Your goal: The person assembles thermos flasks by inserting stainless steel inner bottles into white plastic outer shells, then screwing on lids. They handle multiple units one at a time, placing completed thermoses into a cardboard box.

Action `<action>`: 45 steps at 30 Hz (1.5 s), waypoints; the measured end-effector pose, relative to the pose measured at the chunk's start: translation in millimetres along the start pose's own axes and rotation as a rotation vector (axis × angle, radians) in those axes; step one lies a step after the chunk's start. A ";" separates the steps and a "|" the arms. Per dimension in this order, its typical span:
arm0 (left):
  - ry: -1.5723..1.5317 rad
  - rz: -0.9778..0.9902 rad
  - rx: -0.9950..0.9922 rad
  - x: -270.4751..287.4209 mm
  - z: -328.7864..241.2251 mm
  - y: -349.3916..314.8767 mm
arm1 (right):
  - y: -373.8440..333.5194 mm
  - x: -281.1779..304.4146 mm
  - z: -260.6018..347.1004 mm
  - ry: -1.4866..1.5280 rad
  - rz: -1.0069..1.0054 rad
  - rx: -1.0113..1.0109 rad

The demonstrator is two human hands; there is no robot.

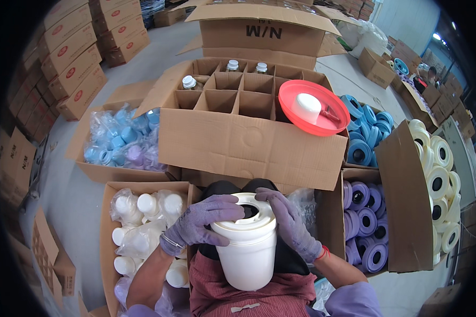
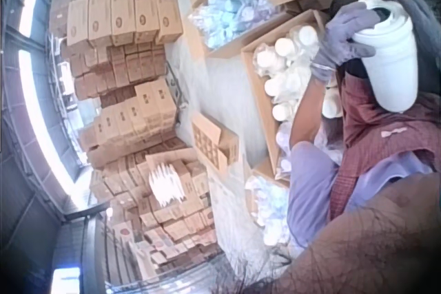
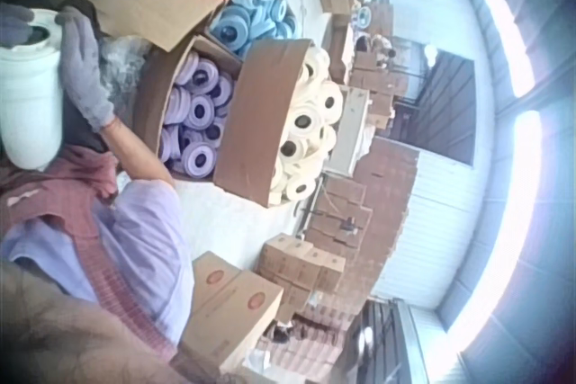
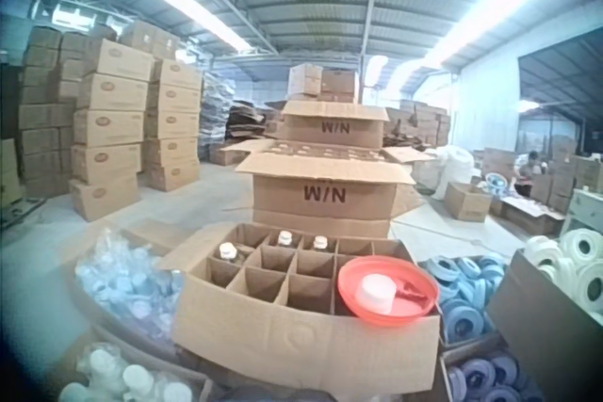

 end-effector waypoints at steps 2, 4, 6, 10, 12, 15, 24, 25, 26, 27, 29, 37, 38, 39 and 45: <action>-0.006 0.003 -0.021 -5.8 -1.1 1.0 | -4.5 -0.5 -3.0 0.004 -0.050 0.001; 0.103 -0.017 -0.010 -10.0 -6.3 3.5 | -6.5 -0.4 -8.1 0.019 -0.075 0.009; 0.261 -0.039 0.089 -19.2 -22.9 -2.5 | 0.3 -12.8 -27.4 0.253 0.078 -0.025; 0.630 -0.070 0.370 -35.7 -77.7 1.7 | 27.3 -49.2 -74.2 0.877 0.378 -0.157; 0.471 -0.196 0.366 -29.2 -65.5 -6.5 | 28.6 -42.5 -63.9 0.604 0.340 -0.054; 0.027 -0.372 0.266 -17.2 -9.4 -21.4 | -7.1 -12.0 5.4 -0.092 0.200 0.282; 0.443 -0.109 0.102 -105.1 7.1 12.3 | -119.4 35.3 97.9 -0.917 0.162 -0.053; 0.007 0.023 0.280 -107.5 -2.6 10.4 | -129.5 55.4 72.8 -0.716 0.016 -0.304; -0.420 0.148 0.476 -116.7 -19.4 -2.4 | -129.6 66.4 53.7 -0.641 0.008 -0.534; -0.405 0.160 0.523 -116.7 -36.0 -9.9 | -131.1 64.6 37.0 -0.930 0.196 -0.231; -0.356 0.065 0.552 -127.5 -40.7 -29.0 | -148.4 65.9 -12.3 -1.052 0.383 0.078; -0.753 -0.197 0.695 -139.1 12.7 -40.5 | -132.9 57.9 20.4 -0.240 0.079 0.210; -0.975 -0.389 0.752 -135.3 9.7 -43.1 | -126.7 57.9 20.1 -0.293 0.037 0.221; -0.411 -0.369 0.450 -100.6 -16.1 -16.6 | -127.2 67.2 -4.2 0.048 -0.093 -0.088; -0.430 -0.355 0.474 -63.7 -15.0 3.0 | -104.2 93.1 2.5 -0.316 -0.204 -0.010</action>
Point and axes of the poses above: each hand's wrist, its own y-axis towards the middle knuckle, its own x-axis out of the back of the hand, z = x × y, the point moved 8 cm from there along y, towards the middle knuckle, and after that the axes turned 10 degrees about z, right-handed, at the moved point
